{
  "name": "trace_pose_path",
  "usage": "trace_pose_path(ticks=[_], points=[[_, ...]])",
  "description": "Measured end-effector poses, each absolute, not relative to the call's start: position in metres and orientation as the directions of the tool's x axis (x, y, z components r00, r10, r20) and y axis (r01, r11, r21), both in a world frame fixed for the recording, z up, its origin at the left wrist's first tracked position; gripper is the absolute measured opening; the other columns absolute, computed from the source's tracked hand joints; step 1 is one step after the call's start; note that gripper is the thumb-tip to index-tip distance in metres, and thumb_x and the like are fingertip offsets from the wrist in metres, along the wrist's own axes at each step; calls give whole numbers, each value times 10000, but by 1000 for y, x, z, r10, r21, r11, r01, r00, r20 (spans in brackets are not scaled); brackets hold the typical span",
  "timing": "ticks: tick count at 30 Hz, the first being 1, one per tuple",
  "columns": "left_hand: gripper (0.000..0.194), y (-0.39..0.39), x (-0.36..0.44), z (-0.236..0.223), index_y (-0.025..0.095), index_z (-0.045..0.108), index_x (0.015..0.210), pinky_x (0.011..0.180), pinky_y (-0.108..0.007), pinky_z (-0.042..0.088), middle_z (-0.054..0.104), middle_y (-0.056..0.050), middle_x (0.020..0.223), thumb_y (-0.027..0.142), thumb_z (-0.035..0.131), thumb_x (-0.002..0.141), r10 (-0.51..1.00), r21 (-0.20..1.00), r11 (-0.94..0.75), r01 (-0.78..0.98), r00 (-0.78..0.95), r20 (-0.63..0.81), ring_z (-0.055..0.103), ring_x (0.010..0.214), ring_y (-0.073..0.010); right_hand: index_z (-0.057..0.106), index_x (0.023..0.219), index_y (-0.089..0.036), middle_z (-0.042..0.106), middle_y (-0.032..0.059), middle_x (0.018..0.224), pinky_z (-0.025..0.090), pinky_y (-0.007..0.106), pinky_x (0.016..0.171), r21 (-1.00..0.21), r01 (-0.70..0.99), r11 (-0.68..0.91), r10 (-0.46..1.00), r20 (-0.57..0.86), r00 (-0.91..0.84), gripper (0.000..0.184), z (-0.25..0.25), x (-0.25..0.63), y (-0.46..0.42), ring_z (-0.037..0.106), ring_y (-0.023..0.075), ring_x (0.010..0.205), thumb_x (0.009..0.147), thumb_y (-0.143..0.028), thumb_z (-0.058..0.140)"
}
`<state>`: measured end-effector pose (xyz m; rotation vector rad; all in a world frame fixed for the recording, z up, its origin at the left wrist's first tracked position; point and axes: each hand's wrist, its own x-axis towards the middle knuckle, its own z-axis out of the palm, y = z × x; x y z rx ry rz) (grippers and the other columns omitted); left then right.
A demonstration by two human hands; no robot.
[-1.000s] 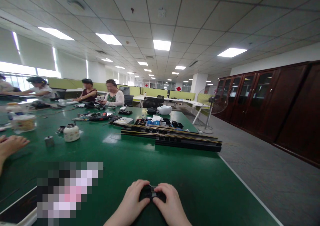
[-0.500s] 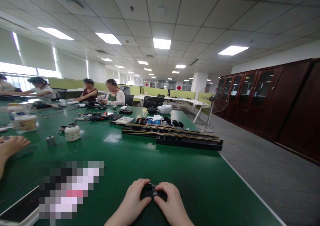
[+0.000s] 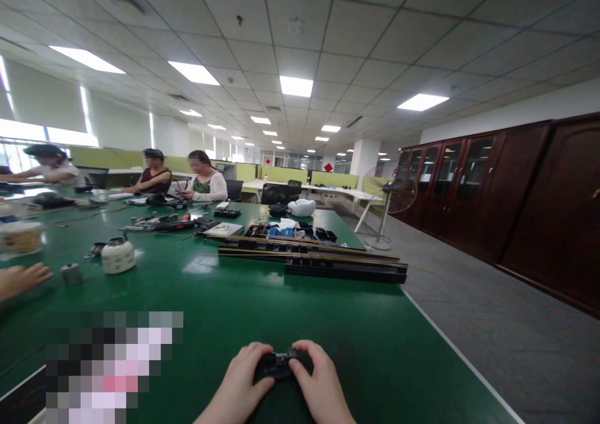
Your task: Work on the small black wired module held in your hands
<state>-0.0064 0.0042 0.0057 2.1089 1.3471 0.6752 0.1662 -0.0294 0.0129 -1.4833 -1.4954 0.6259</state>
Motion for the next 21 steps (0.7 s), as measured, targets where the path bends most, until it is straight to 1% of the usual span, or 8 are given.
trace_pose_path(ticks=[4, 8, 11, 15, 21], points=[[422, 6, -7, 5, 212, 567, 1060, 962, -345, 348, 603, -53, 1129, 170, 516, 643, 920, 673, -350, 652, 374, 116, 505, 1083, -219, 636, 947, -214, 681, 54, 974, 451, 327, 887, -894, 426, 139, 936, 259, 237, 244, 13, 174, -27, 612, 218, 964, 744, -316, 547], [470, 8, -8, 2, 196, 544, 1131, 979, -339, 337, 587, -66, 1167, 183, 515, 662, 922, 673, -344, 655, 372, 109, 495, 1107, -216, 612, 1024, -196, 688, 78, 988, 473, 330, 872, -923, 348, 163, 885, 293, 361, 346, 12, 187, -23, 626, 226, 965, 731, -375, 564], [456, 8, -8, 3, 203, 549, 1131, 981, -337, 337, 583, -63, 1177, 191, 513, 677, 917, 667, -350, 658, 387, 100, 493, 1111, -215, 602, 1039, -180, 692, 95, 983, 487, 343, 857, -935, 310, 173, 852, 300, 429, 394, 12, 197, -21, 631, 239, 966, 725, -418, 575], [427, 5, -8, 9, 203, 560, 1104, 968, -336, 350, 586, -61, 1166, 190, 515, 680, 915, 665, -347, 662, 394, 85, 499, 1100, -215, 586, 1072, -174, 670, 101, 1056, 486, 340, 865, -927, 324, 186, 825, 327, 461, 442, 10, 208, -18, 610, 239, 1011, 755, -478, 535], [413, 2, -9, 12, 217, 563, 1090, 961, -345, 349, 593, -51, 1152, 198, 519, 680, 915, 675, -351, 648, 392, 99, 500, 1091, -217, 541, 1160, -164, 643, 107, 1110, 471, 347, 882, -912, 374, 169, 782, 355, 512, 490, 16, 212, -23, 590, 239, 1037, 790, -481, 489]])
